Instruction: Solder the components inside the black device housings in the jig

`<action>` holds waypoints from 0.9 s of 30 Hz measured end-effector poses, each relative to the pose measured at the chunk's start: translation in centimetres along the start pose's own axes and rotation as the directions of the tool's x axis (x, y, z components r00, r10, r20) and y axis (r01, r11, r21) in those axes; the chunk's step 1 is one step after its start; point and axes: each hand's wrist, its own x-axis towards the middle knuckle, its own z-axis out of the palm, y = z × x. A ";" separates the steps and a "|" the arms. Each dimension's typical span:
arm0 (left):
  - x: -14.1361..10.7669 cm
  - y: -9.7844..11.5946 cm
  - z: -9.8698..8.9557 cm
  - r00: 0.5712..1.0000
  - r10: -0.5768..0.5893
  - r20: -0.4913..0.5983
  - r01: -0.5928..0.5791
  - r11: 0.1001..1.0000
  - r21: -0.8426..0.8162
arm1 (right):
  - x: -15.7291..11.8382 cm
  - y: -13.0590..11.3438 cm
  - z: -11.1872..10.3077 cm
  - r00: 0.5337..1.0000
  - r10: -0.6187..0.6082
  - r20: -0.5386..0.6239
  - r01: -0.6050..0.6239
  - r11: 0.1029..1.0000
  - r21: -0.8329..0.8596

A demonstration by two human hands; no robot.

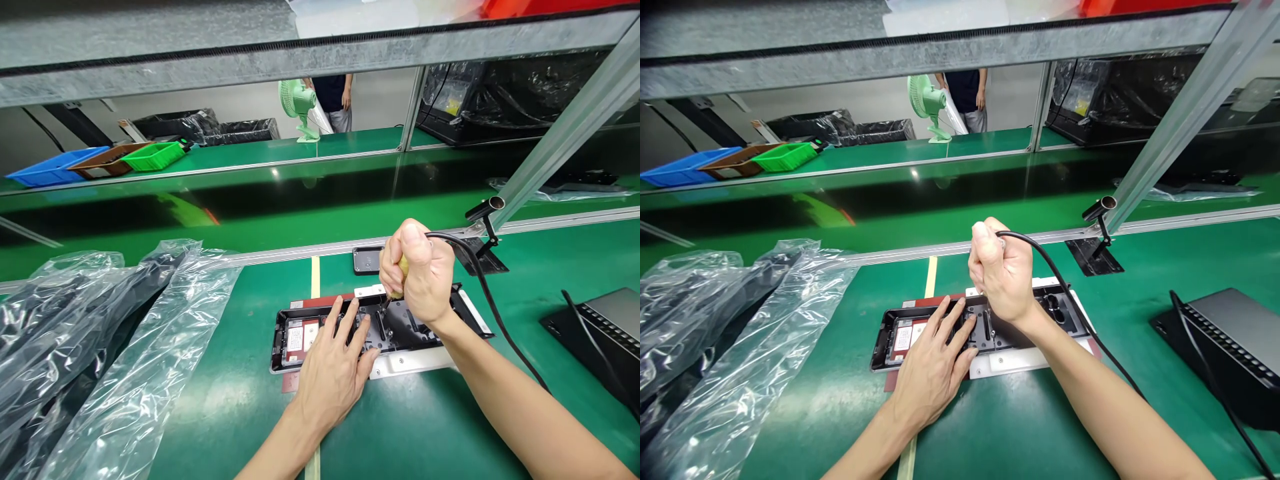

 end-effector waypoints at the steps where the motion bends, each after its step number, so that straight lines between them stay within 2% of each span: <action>1: 0.0 0.0 0.0 1.000 0.001 0.000 -0.001 1.000 0.000 | 0.0 0.0 0.0 1.000 0.000 0.002 0.000 1.000 -0.001; 27: 0.2 0.2 -0.2 1.000 -0.001 -0.001 0.001 1.000 0.012 | 0.0 -0.1 0.2 1.000 0.001 -0.018 -0.001 1.000 -0.017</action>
